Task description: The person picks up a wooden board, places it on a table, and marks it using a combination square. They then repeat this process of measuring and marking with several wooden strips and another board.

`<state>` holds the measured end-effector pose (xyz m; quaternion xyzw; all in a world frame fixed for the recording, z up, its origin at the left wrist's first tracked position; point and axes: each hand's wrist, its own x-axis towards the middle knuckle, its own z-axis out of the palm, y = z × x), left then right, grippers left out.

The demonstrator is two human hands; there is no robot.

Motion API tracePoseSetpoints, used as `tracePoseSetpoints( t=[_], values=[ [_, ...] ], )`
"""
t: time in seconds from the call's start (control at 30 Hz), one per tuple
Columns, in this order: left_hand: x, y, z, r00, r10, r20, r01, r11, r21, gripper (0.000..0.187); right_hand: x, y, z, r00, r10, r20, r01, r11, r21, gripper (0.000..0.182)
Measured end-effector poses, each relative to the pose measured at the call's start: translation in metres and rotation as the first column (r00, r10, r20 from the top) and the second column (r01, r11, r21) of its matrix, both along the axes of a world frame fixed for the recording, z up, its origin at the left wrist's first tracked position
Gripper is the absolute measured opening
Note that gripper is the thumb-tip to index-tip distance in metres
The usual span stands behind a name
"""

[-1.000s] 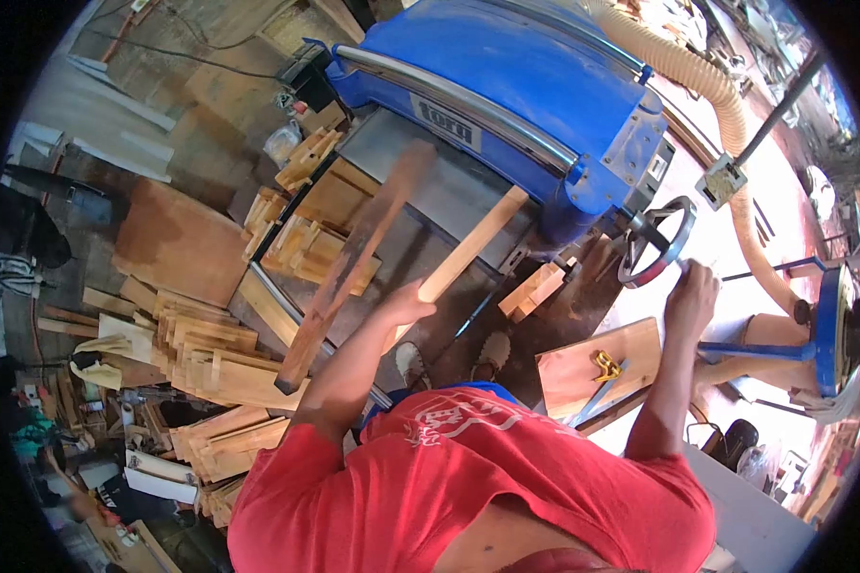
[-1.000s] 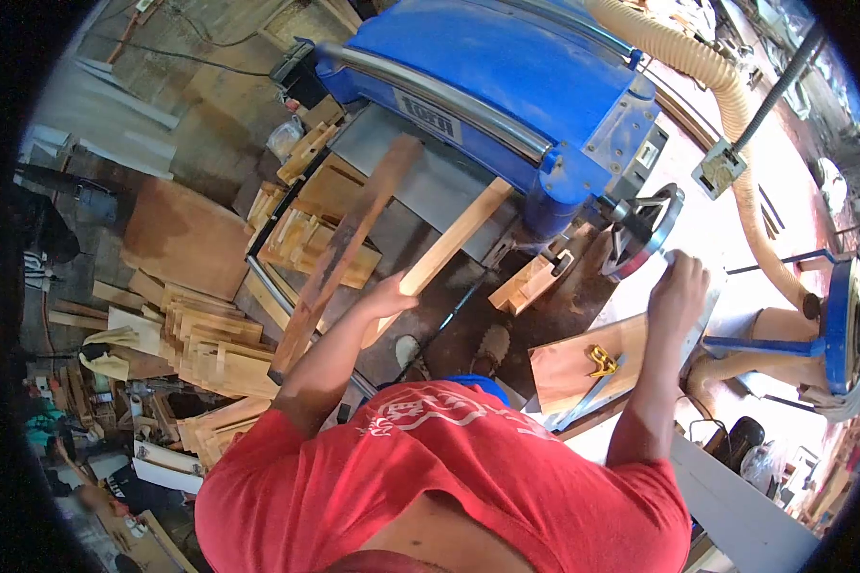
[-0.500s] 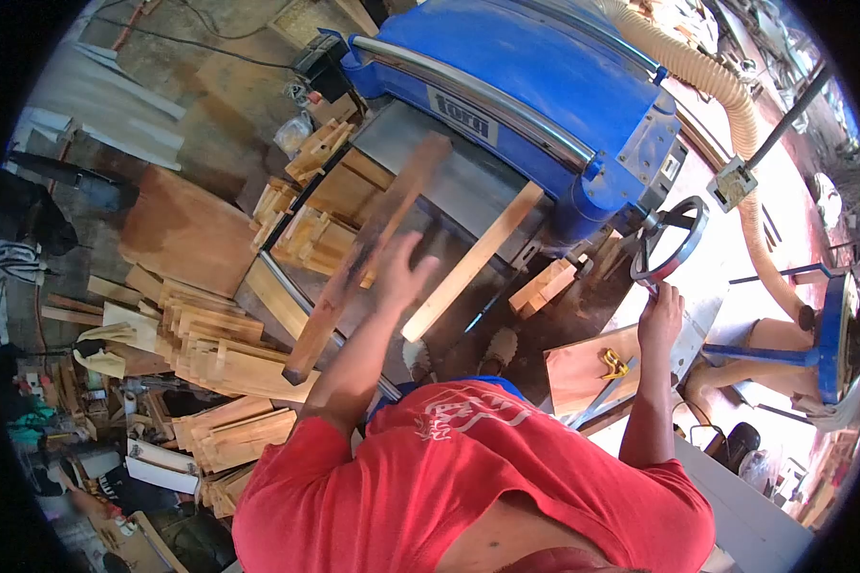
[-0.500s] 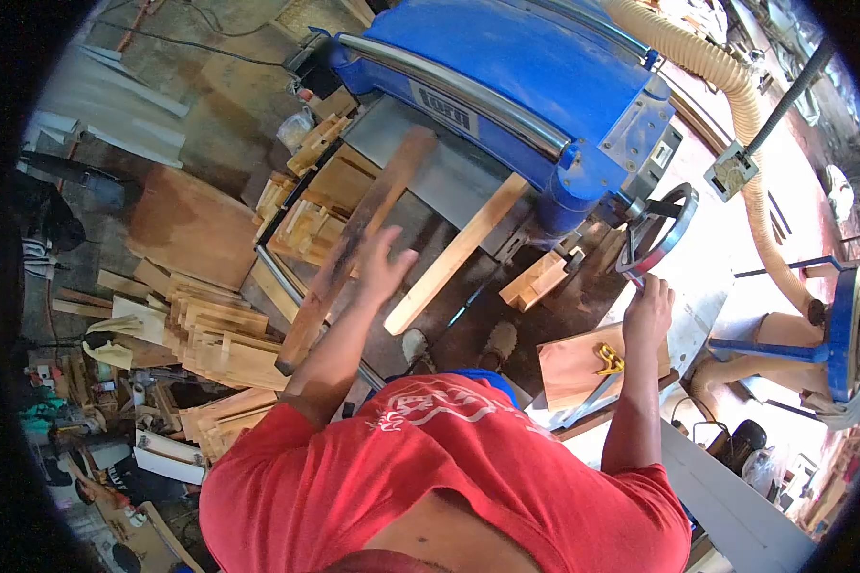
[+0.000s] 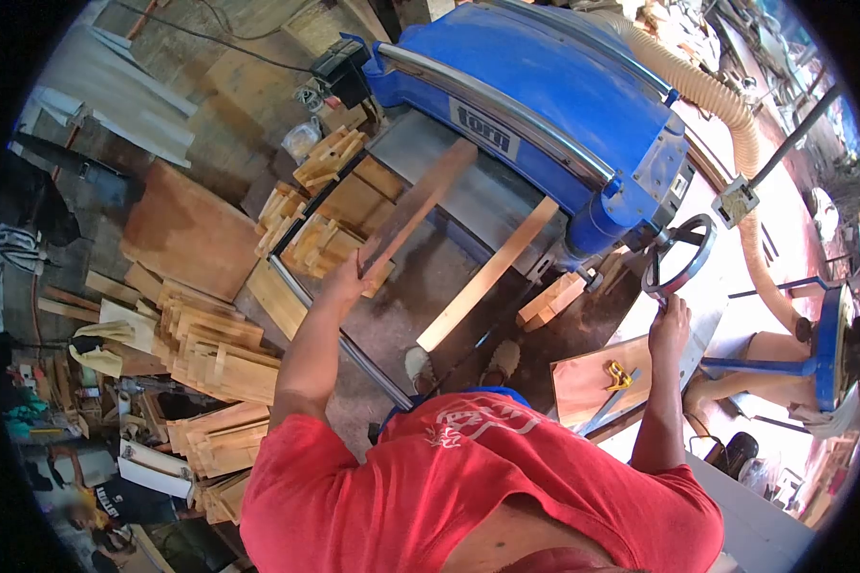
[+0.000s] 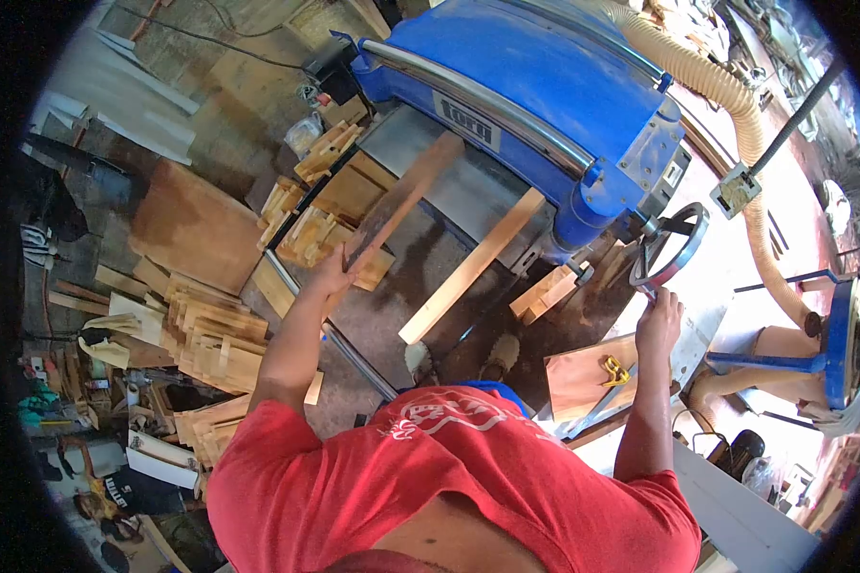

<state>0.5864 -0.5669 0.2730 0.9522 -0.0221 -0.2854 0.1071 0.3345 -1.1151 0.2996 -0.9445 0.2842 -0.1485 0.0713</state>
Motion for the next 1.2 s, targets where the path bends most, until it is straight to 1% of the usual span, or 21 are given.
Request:
tracePoseSetpoints(
  t=[0.1,0.13,0.2,0.23,0.3,0.43,0.5,0.57,0.6,0.63,0.7,0.73,0.8,0.83,0.9,0.93,1.0,1.03,1.1,1.13,1.2],
  values=[
    [0.002,-0.002,0.015,0.999,-0.007,-0.037,0.009,0.999,0.032,0.092,0.0,0.002,0.002,1.0,-0.01,-0.007,0.01,1.0,0.008,0.016],
    [0.006,0.002,0.013,0.999,-0.009,-0.038,0.011,1.0,0.029,0.092,0.0,0.002,0.003,1.0,-0.012,-0.008,0.012,1.0,0.004,0.016],
    [0.013,0.01,0.013,0.997,-0.07,-0.012,0.07,0.998,-0.009,0.095,0.001,0.003,0.002,0.999,-0.025,-0.027,0.025,1.0,-0.018,0.016],
    [0.017,0.011,0.016,0.998,-0.068,-0.01,0.068,0.998,-0.01,0.095,0.002,0.002,0.001,0.999,-0.024,-0.025,0.023,1.0,-0.019,0.016],
    [0.021,0.013,0.023,0.993,-0.115,0.007,0.114,0.993,0.038,0.096,0.003,0.001,-0.002,0.997,-0.044,-0.058,0.043,0.999,-0.026,0.017],
    [0.021,0.027,0.002,0.989,-0.148,0.03,0.146,0.988,0.05,0.093,0.001,-0.002,0.007,0.993,0.018,-0.113,-0.013,0.999,0.049,0.015],
    [0.015,0.041,-0.007,0.99,-0.076,0.122,0.079,0.997,-0.018,0.079,-0.002,-0.006,0.006,0.993,0.033,-0.116,-0.025,0.998,0.064,0.016],
    [0.021,0.049,-0.013,0.994,-0.053,0.095,0.055,0.998,-0.01,0.083,-0.001,-0.007,0.005,0.992,0.055,-0.117,-0.046,0.996,0.081,0.016],
    [0.021,0.047,-0.008,0.997,-0.025,0.067,0.025,1.0,-0.005,0.087,0.0,-0.007,0.007,0.988,0.04,-0.146,-0.028,0.996,0.084,0.017],
    [0.026,0.042,-0.003,0.997,-0.026,0.067,0.027,1.0,-0.004,0.087,0.002,-0.006,0.008,0.984,0.025,-0.174,-0.011,0.996,0.084,0.018],
    [0.045,0.028,0.006,0.996,-0.075,0.037,0.073,0.996,0.054,0.084,0.001,-0.01,0.004,0.984,0.022,-0.177,-0.008,0.997,0.08,0.019],
    [0.057,0.027,0.0,0.996,-0.075,0.036,0.073,0.996,0.055,0.084,0.001,-0.01,0.003,0.984,0.02,-0.18,-0.006,0.997,0.075,0.02],
    [0.08,0.022,-0.014,0.978,-0.162,0.134,0.153,0.985,0.076,0.075,0.002,-0.007,0.006,0.984,0.019,-0.178,-0.004,0.996,0.085,0.021],
    [0.088,0.019,-0.019,0.977,-0.166,0.132,0.157,0.985,0.076,0.075,0.001,-0.006,0.008,0.984,0.018,-0.177,-0.002,0.996,0.094,0.022],
    [0.101,0.008,-0.026,0.97,-0.17,0.176,0.171,0.985,0.01,0.068,0.003,-0.003,0.011,0.981,0.009,-0.194,0.011,0.995,0.101,0.021],
    [0.103,-0.004,-0.021,0.969,-0.173,0.175,0.175,0.985,0.006,0.068,0.004,-0.003,0.012,0.978,0.003,-0.209,0.02,0.994,0.107,0.021],
    [0.106,-0.025,-0.013,0.981,-0.166,0.103,0.163,0.986,0.033,0.071,0.004,-0.005,0.011,0.973,-0.006,-0.232,0.03,0.995,0.1,0.02],
    [0.107,-0.028,-0.015,0.979,-0.176,0.1,0.174,0.984,0.03,0.071,0.003,-0.006,0.01,0.968,-0.01,-0.252,0.036,0.995,0.098,0.02],
    [0.106,-0.031,-0.018,0.974,-0.15,0.17,0.154,0.988,-0.008,0.067,0.004,-0.007,0.01,0.975,-0.008,-0.222,0.028,0.996,0.086,0.019],
    [0.102,-0.031,-0.017,0.974,-0.157,0.165,0.16,0.987,-0.005,0.067,0.002,-0.005,0.009,0.982,0.006,-0.19,0.009,0.997,0.081,0.019],
    [0.098,-0.027,-0.009,0.979,-0.096,0.18,0.124,0.98,-0.157,0.064,0.002,-0.005,0.008,0.979,-0.009,-0.202,0.031,0.994,0.108,0.019]
  ],
)
